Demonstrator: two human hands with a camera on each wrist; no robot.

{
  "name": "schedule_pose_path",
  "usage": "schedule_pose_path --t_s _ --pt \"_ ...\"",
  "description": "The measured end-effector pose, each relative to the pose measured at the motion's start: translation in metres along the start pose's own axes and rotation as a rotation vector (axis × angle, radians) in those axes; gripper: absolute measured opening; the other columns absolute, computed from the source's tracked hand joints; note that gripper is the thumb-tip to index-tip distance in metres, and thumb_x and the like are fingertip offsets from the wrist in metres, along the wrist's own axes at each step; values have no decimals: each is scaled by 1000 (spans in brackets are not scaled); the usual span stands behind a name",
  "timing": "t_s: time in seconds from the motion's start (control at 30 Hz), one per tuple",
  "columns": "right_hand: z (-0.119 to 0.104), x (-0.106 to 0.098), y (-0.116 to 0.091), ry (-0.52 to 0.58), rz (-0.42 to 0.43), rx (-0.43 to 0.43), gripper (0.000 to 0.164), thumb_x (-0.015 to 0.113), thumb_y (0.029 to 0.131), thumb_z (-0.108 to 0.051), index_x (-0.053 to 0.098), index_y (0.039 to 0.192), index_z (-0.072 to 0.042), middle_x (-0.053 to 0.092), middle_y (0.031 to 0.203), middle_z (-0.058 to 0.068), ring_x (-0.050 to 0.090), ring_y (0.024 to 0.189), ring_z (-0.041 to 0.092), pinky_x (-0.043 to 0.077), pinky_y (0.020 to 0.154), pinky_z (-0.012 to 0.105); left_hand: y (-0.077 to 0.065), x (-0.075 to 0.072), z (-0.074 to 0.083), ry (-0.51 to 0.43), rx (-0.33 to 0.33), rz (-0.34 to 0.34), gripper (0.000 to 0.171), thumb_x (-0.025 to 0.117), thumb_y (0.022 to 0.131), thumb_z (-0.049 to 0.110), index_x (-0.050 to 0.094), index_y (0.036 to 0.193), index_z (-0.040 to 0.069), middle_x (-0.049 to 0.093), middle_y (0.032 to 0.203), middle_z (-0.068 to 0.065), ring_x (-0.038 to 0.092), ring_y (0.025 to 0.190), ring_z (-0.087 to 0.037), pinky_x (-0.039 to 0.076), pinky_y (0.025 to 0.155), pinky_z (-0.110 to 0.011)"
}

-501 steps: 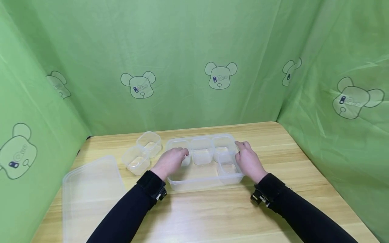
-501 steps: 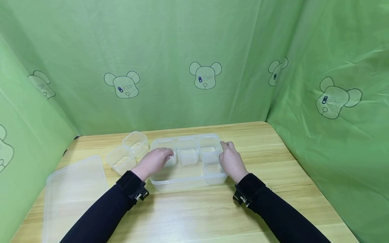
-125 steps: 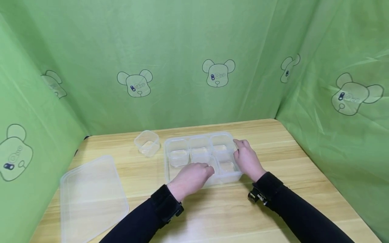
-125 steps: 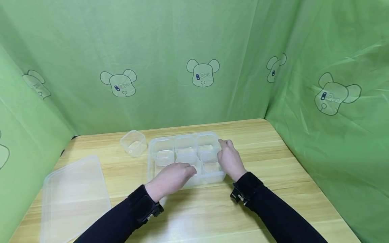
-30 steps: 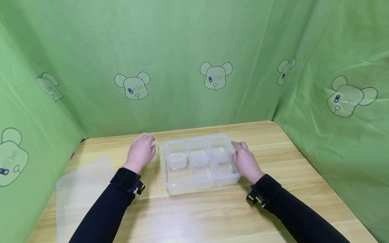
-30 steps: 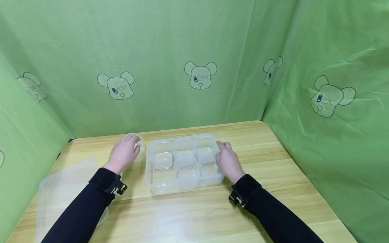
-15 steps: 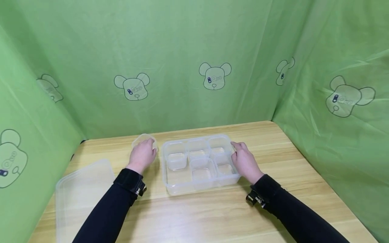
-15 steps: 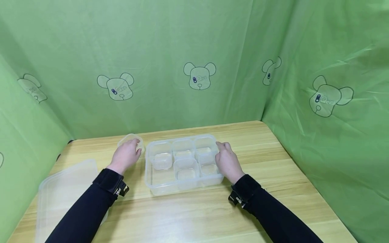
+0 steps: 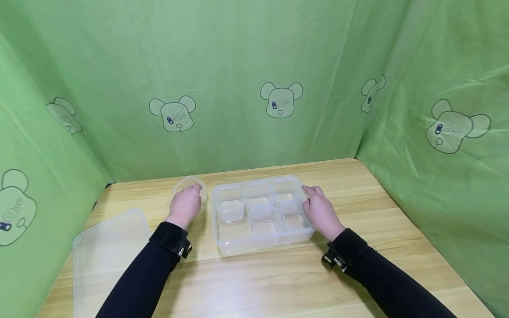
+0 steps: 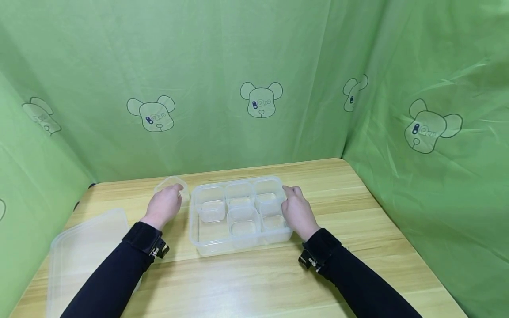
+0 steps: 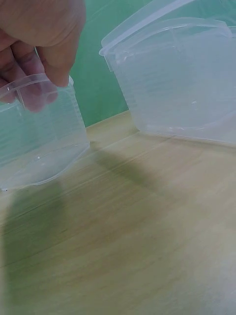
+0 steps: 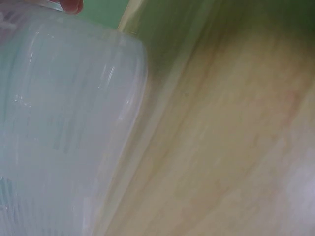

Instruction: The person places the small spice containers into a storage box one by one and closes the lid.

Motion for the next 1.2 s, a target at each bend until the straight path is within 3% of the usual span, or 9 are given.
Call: schedule_pose_path --t_s 0.37,0.83,1.2 --pt "-2 -1 -1 11 -4 0 48 46 95 1 46 143 8 51 123 24 50 65 20 48 61 33 -4 0 -1 -33 -10 -14 32 52 94 -6 61 124 -2 68 112 -22 67 98 -38 55 84 -49" --pt "-1 -1 0 10 -20 16 47 47 96 1 45 143 8 51 125 25 51 67 20 49 64 35 -10 -7 -3 -25 -3 7 32 51 92 -8 62 122 -5 68 109 -22 67 97 -39 55 84 -49" --pt "-2 -2 -2 11 -9 3 47 46 96 1 46 142 8 51 124 24 50 63 20 50 62 35 -21 -18 7 -29 19 32 32 55 89 -10 64 120 -6 69 107 -22 67 98 -38 55 87 -48"
Point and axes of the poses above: each hand's wrist, its own y-axis towards the middle knuckle, its own x-axis out of the palm, z = x × y, the point moved 8 cm from there along y, towards the middle knuckle
